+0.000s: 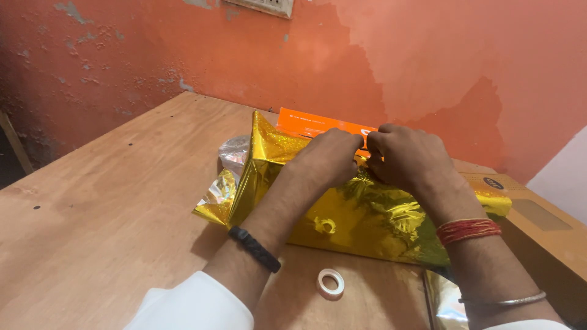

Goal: The person wraps a rectangular orange box with shiny gold wrapping paper on a wooden table. They fold the paper around the box, smooth the edges, and secure the folds with clear adhesive tape.

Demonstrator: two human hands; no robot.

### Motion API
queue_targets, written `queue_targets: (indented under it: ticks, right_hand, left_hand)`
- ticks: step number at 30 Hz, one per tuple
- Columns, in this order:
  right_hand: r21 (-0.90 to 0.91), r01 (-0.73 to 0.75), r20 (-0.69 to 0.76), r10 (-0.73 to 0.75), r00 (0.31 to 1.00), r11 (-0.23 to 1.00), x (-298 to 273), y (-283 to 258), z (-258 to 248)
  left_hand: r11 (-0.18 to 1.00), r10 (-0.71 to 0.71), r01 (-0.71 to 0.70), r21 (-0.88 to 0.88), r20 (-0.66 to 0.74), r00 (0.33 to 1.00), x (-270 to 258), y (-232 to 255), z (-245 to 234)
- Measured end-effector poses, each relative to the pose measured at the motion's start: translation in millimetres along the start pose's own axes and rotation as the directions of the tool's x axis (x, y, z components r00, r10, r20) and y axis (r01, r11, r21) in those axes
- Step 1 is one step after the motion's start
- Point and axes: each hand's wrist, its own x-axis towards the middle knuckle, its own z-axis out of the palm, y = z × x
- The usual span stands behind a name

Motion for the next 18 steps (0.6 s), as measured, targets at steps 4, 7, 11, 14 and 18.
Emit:
queue_targets:
  ticks: [4,7,11,14,18]
  right_hand:
    - [-0.003,0.029,0.023,-0.029,0.999,1.000,-1.6,-1.8,-4.7]
    - [-0.024,0.027,0.045,-0.026,0.999,0.999,-2.9,-2.4,-5.8]
    - [-0.029,0.017,0.062,-0.015,0.998,0.999,-1.4,-3.4,-6.6]
    - [-0.079,0.028,0.093,-0.021,0.995,0.996,-0.1,-5.3,-9.3]
    - [-0.056,0.005,0.132,0.003,0.991,0.998,-0.8,-8.9,-14.8]
  left_hand:
    - [0.997,0.073,-0.070,0.035,-0.087,0.994,7.7,-1.0,12.3]
    - [0.998,0.049,-0.045,0.042,-0.105,0.993,10.2,1.7,19.3]
    - [0.979,0.022,-0.020,0.202,-0.005,1.000,12.8,5.4,20.0]
    - [0.984,0.009,-0.003,0.176,-0.031,0.999,11.6,7.8,19.7]
    - [0.993,-0.019,0.021,0.113,-0.021,1.000,10.2,8.6,20.1]
